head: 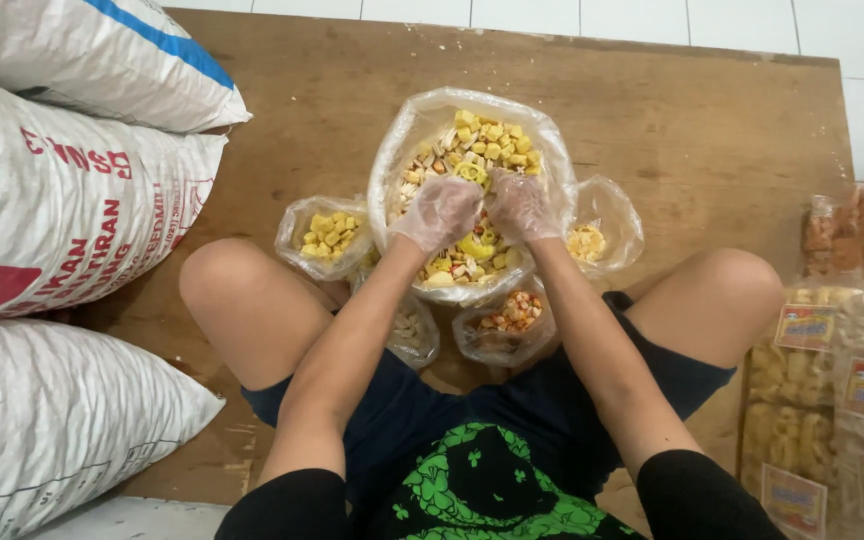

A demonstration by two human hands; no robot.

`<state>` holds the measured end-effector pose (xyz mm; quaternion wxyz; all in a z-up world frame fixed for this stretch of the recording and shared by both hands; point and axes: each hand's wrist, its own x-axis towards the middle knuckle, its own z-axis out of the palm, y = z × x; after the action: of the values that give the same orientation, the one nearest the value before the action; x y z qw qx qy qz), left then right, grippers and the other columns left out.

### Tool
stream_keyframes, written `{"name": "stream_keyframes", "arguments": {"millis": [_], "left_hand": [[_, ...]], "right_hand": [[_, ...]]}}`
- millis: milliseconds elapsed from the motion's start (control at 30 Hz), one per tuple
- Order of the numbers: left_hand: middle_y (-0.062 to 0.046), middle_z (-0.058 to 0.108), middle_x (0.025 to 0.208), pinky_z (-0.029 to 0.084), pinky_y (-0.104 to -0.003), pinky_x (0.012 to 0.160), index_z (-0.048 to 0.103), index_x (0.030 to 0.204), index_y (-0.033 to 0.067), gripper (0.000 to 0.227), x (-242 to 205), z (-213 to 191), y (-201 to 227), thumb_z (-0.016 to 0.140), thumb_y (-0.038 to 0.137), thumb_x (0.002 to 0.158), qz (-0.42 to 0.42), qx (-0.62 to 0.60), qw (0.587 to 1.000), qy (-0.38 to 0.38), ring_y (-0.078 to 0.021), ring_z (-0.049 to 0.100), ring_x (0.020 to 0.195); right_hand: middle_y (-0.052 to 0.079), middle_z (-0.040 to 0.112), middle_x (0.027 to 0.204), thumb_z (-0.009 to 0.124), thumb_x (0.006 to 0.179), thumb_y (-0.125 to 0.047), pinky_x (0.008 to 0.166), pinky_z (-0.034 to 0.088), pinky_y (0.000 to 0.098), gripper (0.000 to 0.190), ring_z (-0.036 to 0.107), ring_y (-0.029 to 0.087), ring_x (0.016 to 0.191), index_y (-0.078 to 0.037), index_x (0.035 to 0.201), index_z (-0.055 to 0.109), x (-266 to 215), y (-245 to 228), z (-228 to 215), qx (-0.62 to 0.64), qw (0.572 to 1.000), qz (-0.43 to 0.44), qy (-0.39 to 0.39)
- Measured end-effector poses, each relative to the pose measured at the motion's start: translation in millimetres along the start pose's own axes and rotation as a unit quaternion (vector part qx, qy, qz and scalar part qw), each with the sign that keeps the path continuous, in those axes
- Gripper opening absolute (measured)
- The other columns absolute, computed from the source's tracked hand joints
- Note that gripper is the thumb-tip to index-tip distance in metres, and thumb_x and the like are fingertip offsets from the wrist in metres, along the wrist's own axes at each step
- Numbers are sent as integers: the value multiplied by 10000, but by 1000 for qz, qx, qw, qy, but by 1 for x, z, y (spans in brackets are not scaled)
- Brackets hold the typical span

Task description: Bagging various types of snacks from a large container into smaller plastic bags

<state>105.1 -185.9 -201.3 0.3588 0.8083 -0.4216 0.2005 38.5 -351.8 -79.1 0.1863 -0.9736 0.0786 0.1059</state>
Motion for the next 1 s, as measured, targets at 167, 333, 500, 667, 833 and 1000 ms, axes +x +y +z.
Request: {"name": "stream_keyframes", "arguments": {"millis": [167,333,500,667,833,1000], "left_hand": [[1,583,591,555,-285,601,530,627,148,221,60,-121,114,599,96,830,-189,-207,960,17,-171,649,617],[-87,603,620,553,-422,684,682,808,34,180,72,-140,112,614,130,945,-204,-103,973,-35,-275,669,679],[-167,665,716,538,-384,689,741,868,66,145,71,-174,144,604,67,914,-187,-124,973,52,-316,711,750],[-17,751,778,570,-299,725,772,949,178,96,54,-144,102,689,133,931,-249,-151,956,33,-168,733,771],[-43,744,797,586,-312,695,761,939,158,102,37,-162,103,702,90,891,-234,-124,964,9,-199,733,762],[-65,743,809,584,-313,646,761,913,141,77,39,-225,152,685,141,924,-266,-151,952,-5,-206,709,712]], "right_hand": [[170,734,811,533,913,-361,772,575,522,288,728,382,925,-107,881,665,0,3,7,38,992,-55,104],[77,751,818,699,831,-407,750,588,467,184,742,321,911,-227,867,699,29,29,47,73,990,4,116],[108,741,837,662,858,-330,804,579,497,135,736,341,930,-232,951,669,10,6,24,104,985,21,137],[108,764,904,685,952,-142,769,587,415,159,745,280,903,-177,1086,763,-26,-29,-20,255,952,-111,129],[146,761,1031,703,936,-24,772,608,351,223,721,220,946,-74,1153,725,-72,-65,-57,444,880,-160,50],[113,744,1008,733,920,7,688,589,246,227,673,149,907,-11,1144,701,-115,-93,-70,539,829,-148,7]]}}
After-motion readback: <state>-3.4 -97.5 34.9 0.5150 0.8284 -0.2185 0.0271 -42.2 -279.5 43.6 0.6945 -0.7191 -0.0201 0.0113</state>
